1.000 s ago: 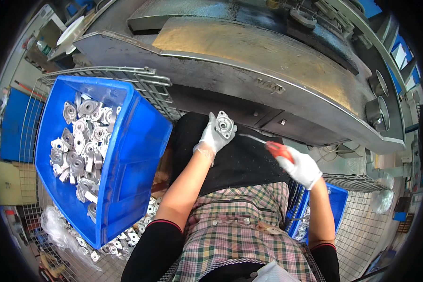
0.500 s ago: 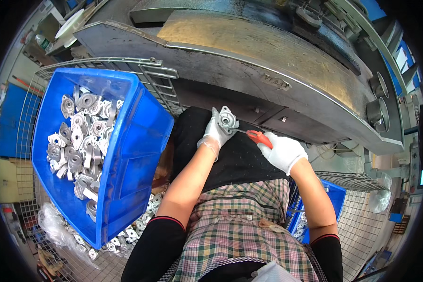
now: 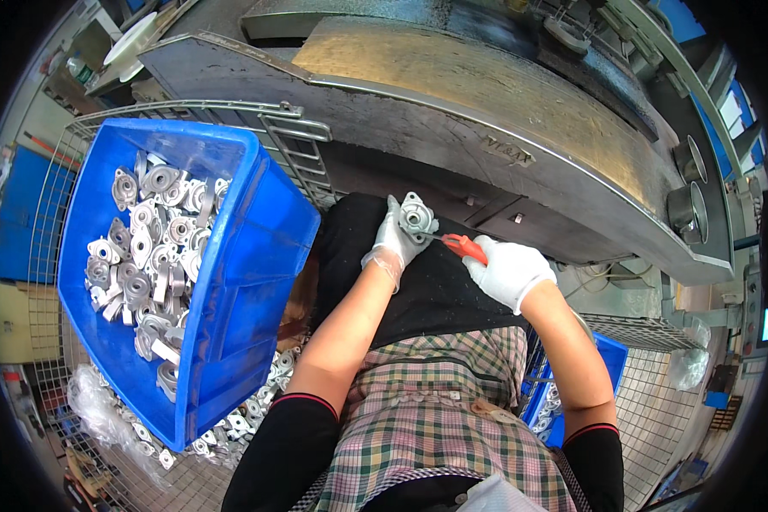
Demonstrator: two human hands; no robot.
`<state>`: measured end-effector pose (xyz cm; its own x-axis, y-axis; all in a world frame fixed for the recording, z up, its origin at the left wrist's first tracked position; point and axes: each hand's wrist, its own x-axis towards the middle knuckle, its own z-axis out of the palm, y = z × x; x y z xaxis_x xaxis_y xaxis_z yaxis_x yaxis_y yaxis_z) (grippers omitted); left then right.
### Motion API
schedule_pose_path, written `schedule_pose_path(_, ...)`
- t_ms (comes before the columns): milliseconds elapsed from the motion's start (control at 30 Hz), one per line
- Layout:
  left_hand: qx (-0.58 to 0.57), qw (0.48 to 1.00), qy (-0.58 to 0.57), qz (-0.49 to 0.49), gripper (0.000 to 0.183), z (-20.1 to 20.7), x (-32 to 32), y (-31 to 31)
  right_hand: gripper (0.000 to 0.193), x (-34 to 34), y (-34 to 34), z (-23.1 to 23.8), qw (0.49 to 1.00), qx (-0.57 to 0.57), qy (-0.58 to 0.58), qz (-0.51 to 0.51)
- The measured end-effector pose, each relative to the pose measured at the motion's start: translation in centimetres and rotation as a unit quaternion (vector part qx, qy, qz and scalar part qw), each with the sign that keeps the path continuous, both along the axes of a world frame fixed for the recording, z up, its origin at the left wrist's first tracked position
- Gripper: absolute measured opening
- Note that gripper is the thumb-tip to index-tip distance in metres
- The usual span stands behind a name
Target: Scraping metal parts with a hand tool and using an air nozzle before placing them into a finishing machine.
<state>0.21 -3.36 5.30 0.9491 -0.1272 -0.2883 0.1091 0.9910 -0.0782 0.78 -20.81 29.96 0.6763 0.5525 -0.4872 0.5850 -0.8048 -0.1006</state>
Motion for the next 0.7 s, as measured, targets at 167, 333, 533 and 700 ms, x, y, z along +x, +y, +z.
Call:
schedule_pose_path(167, 0.087, 0.989, 0.117, 0.007, 0.063, 1.6, -0.3, 0.0, 0.036, 0.0, 0.1, 0.3, 1.0, 0.0, -0.012, 0.007)
schedule_pose_path(333, 0.087, 0.99, 0.11, 0.003, 0.063, 1.5, -0.3, 0.2, 0.038, 0.6, -0.6, 0.0, 1.0, -0.011, -0.017, -0.001)
schedule_pose_path(533, 0.039, 0.998, 0.025, -0.031, 0.064, 1.8, 0.0, -0.4, 0.039, 1.0, -1.3, -0.1, 0.999, -0.022, -0.009, -0.027)
schedule_pose_path(700, -0.087, 0.995, -0.036, 0.041, 0.065, -4.4, -0.7, 2.0, 0.04, 0.5, 0.4, -0.2, 1.0, -0.012, -0.005, 0.008)
